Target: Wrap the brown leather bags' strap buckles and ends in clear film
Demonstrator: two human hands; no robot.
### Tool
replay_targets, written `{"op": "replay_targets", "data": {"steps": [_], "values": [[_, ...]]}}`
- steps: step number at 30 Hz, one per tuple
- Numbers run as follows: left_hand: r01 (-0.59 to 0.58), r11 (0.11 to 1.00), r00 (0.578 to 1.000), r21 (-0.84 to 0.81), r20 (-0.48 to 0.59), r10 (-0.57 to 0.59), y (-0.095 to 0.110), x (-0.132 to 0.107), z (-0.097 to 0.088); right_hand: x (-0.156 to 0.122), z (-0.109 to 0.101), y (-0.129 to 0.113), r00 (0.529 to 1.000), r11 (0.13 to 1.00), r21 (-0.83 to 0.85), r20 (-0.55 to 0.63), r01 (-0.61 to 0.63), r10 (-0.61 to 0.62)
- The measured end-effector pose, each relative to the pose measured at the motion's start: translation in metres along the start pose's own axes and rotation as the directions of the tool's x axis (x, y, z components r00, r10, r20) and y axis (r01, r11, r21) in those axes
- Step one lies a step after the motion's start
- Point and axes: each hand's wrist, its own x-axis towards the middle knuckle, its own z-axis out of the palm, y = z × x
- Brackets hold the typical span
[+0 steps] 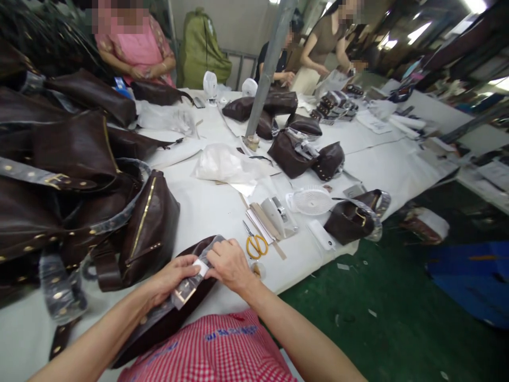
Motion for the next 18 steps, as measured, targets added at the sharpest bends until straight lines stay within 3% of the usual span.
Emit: {"op": "replay_targets", "data": {"steps": [9,11,13,14,15,18], "values": [[-0.046,0.999,0.991,-0.026,-0.123,0.042,0.000,0.006,0.000,0.003,0.004,-0.009,0.979,0.975,0.097,0.042,-0.201,0.198],[-0.050,0.997,0.992,-0.057,-0.116,0.043,0.000,0.007,-0.001,-0.001,0.005,0.002,0.989,0.977,0.158,0.055,-0.144,0.137],[-0.044,0.995,0.994,-0.087,-0.104,0.035,-0.001,0.005,-0.002,-0.014,0.003,0.033,0.977,0.953,0.220,0.095,-0.209,0.192],[-0.038,0.994,0.994,-0.099,-0.102,0.028,-0.002,0.004,-0.003,-0.023,0.001,0.056,0.949,0.921,0.232,0.123,-0.312,0.291],[-0.033,0.993,0.995,-0.110,-0.101,0.022,-0.003,0.004,-0.003,-0.034,-0.001,0.083,0.862,0.837,0.208,0.153,-0.506,0.484],[-0.024,0.991,0.995,-0.134,-0.100,0.011,-0.005,0.003,-0.003,-0.068,-0.008,0.177,0.676,0.671,0.090,0.151,-0.736,0.721]]}}
